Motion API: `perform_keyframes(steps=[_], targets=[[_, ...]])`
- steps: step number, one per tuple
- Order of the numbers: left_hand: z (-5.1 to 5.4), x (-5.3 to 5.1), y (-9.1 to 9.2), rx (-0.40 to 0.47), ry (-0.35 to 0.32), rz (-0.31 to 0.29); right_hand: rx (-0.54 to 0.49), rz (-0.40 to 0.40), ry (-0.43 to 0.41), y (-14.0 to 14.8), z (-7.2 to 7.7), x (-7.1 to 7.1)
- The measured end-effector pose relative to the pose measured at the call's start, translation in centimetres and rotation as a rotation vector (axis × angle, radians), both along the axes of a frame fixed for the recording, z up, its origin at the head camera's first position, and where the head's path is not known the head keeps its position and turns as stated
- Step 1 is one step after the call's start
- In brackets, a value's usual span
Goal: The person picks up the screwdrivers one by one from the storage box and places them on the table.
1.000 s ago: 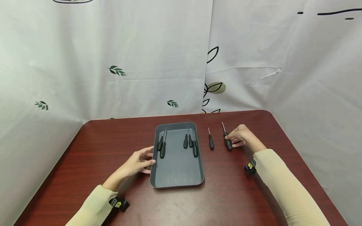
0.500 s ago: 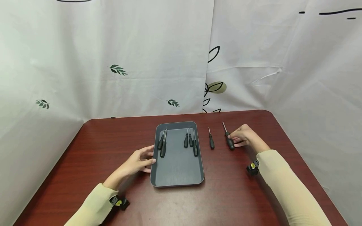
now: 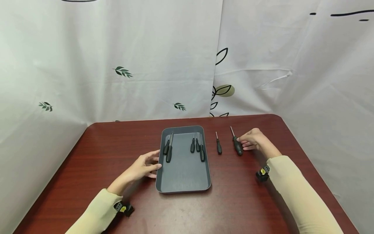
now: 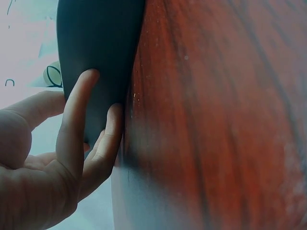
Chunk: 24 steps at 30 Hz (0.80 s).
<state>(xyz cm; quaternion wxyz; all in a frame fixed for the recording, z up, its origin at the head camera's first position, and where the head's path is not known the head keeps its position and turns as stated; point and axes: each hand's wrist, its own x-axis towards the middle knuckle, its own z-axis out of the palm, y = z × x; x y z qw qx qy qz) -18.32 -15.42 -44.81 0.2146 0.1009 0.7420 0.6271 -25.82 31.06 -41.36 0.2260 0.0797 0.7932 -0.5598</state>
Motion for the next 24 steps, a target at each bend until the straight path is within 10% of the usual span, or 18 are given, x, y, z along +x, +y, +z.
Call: perform_keyframes(steps=[24], targets=[[0.0, -0.1, -0.1, 0.01, 0.0, -0.01, -0.1, -0.048, 0.062, -0.9, 1.4, 0.5]])
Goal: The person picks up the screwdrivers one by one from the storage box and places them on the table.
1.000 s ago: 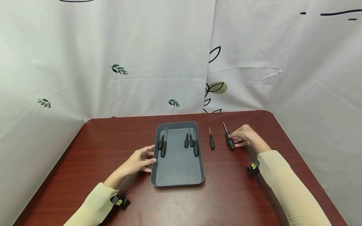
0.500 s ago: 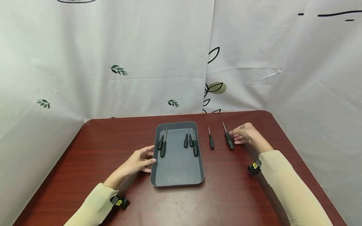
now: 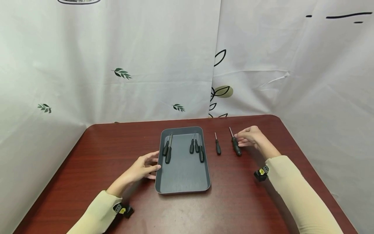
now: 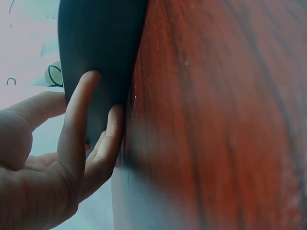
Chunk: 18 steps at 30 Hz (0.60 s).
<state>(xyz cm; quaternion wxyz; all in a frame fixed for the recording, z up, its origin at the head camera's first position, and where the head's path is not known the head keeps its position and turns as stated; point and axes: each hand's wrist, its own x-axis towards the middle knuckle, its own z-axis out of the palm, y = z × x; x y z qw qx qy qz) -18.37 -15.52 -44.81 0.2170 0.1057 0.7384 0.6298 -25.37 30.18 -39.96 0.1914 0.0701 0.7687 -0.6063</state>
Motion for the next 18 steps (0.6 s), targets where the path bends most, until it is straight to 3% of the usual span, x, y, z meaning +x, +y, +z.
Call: perform_keyframes(steps=[13, 18], targets=[[0.1, 0.0, 0.0, -0.015, 0.014, -0.002, -0.142, 0.02, 0.03, -2.7, 1.2, -0.4], [0.1, 0.1, 0.0, -0.013, 0.012, -0.002, -0.153, 0.03, 0.042, -4.1, 1.6, -0.4]])
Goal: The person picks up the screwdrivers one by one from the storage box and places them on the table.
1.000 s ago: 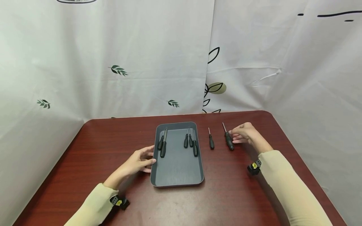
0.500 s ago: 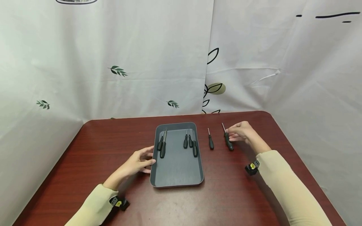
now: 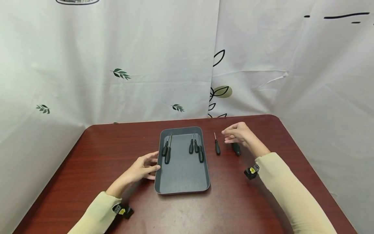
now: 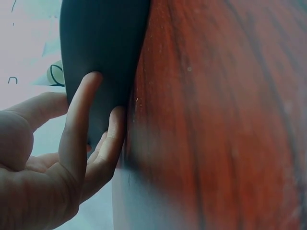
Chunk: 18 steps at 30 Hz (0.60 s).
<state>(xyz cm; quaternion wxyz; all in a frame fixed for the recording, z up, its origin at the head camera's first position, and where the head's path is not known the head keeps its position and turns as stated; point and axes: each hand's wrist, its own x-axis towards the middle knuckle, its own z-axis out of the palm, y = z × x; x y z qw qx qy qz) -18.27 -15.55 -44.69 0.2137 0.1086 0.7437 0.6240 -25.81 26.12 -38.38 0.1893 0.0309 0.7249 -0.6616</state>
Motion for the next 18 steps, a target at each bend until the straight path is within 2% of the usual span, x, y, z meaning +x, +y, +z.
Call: perform_keyframes(steps=[8, 18], targets=[[-0.1, 0.0, -0.1, 0.014, -0.013, -0.002, 0.019, 0.034, 0.021, -2.1, 0.6, -0.1], [-0.2, -0.1, -0.1, 0.009, -0.002, 0.0, -0.005, 0.077, 0.031, -4.2, 1.0, -0.3]])
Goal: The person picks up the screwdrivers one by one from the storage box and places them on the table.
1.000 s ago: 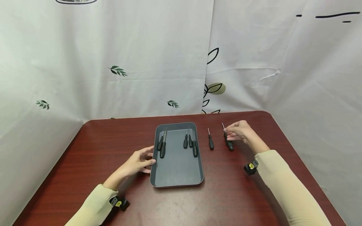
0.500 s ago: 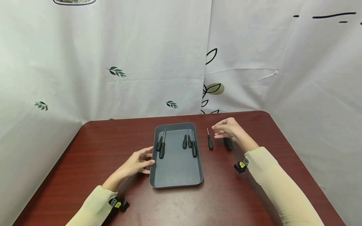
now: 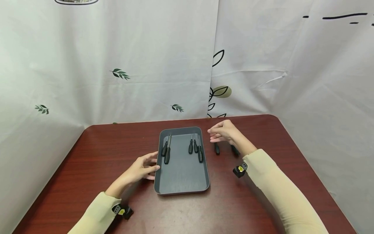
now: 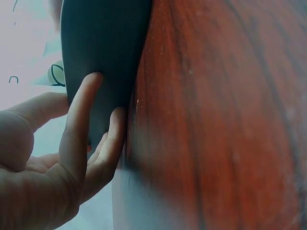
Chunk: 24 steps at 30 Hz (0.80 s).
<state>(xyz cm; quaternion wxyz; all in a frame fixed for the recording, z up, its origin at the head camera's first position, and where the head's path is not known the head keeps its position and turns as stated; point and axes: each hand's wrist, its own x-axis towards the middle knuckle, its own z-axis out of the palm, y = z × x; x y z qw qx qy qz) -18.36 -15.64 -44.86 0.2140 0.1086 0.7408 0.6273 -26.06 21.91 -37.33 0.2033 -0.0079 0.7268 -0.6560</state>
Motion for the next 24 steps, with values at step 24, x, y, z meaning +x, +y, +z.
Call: perform_keyframes(steps=[24], targets=[[-0.1, 0.0, 0.1, -0.002, 0.009, -0.002, 0.046, 0.047, 0.003, -4.9, 0.1, -0.4]])
